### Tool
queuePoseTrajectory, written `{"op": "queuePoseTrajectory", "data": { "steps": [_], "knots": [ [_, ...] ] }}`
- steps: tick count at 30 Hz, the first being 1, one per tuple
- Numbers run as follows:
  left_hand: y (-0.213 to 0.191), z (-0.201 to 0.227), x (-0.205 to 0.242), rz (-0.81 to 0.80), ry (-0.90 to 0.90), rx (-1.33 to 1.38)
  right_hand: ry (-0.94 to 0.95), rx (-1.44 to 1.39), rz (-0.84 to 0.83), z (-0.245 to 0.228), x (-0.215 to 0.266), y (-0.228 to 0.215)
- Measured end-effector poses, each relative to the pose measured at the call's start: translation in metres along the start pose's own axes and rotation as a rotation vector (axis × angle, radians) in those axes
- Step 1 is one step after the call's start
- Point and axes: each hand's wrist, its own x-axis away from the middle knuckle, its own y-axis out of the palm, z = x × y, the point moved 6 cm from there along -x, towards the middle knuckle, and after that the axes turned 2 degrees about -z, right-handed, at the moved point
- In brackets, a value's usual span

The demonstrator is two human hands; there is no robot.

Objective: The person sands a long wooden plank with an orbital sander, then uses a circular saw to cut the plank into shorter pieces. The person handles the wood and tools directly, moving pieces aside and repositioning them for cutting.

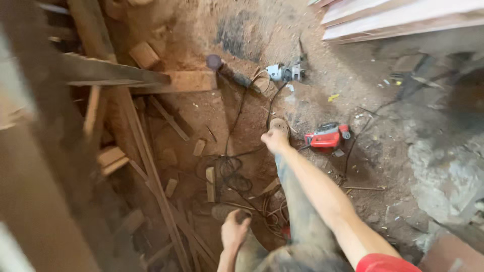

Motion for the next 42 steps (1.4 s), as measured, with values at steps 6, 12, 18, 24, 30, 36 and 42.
{"op": "queuePoseTrajectory", "data": {
  "steps": [6,12,18,24,30,36,42],
  "knots": [
    [0.106,0.131,-0.062,-0.076,-0.026,0.255,0.117,0.229,0.062,0.092,-0.147,-0.058],
    [0.105,0.194,-0.043,-0.01,-0.01,0.487,0.072,-0.039,-0.113,0.085,-0.101,-0.059],
    [0.055,0.16,-0.013,0.119,-0.155,0.53,0.317,-0.436,-0.455,0.035,0.03,0.007],
    [0.024,0.078,0.031,0.203,-0.127,0.576,0.349,-0.373,-0.499,0.01,0.13,0.061],
    [0.015,-0.052,0.069,0.151,0.058,0.547,0.319,-0.402,-0.279,0.05,0.195,0.073],
    [-0.057,-0.2,0.137,0.258,0.147,0.44,0.29,-0.589,-0.001,0.086,0.307,0.114],
    [-0.088,-0.264,0.17,0.254,0.153,0.425,0.263,-0.3,-0.229,0.03,0.415,0.241]
  ]
}}
